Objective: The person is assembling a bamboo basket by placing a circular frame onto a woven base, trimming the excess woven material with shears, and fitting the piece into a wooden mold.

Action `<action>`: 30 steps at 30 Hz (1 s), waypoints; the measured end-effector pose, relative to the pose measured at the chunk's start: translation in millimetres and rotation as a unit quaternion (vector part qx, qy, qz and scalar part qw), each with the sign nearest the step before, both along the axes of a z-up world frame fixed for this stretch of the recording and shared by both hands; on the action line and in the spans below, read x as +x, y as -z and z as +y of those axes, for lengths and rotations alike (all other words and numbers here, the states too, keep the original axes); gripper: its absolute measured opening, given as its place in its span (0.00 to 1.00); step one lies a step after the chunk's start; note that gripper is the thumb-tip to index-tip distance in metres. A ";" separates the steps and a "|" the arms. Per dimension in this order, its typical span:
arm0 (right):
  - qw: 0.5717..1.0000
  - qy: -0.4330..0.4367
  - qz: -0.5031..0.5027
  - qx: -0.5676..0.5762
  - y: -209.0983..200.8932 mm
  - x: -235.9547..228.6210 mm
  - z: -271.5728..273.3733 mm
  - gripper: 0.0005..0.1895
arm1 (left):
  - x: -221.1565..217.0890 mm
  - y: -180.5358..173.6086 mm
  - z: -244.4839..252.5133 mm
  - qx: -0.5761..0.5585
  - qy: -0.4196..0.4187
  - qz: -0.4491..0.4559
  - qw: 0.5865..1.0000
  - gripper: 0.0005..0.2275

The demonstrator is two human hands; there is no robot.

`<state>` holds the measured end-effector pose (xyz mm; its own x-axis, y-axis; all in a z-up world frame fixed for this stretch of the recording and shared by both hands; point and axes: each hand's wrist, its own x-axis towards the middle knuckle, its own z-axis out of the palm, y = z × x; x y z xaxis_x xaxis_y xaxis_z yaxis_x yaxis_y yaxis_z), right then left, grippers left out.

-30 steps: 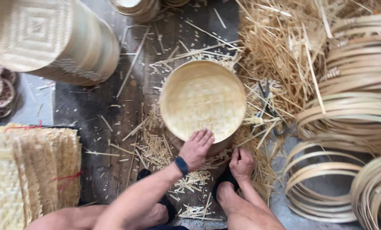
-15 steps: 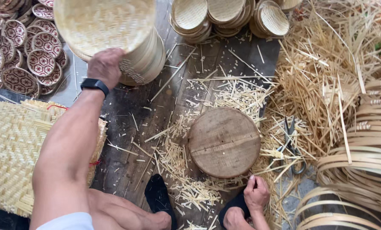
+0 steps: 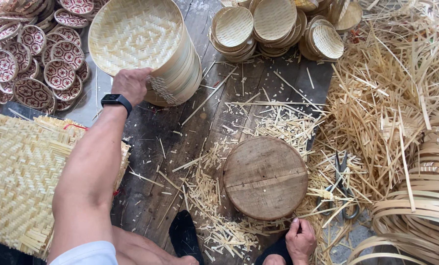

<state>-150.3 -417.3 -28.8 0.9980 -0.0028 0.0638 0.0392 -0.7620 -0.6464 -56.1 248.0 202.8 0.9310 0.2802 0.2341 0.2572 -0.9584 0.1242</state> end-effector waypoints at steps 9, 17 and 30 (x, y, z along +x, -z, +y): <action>1.000 0.004 0.003 0.004 1.1 -0.1 -1.2 0.10 | 5.4 -13.9 -17.9 0.005 -0.084 0.083 0.993 0.16; 1.000 0.009 -0.005 0.020 -1.0 -3.4 -4.5 0.09 | -110.8 -31.8 -25.2 0.145 -0.097 0.151 0.973 0.38; 0.999 -0.004 0.045 -0.006 20.1 0.0 -13.3 0.16 | -407.9 44.2 -4.3 0.016 -0.396 0.231 0.889 0.49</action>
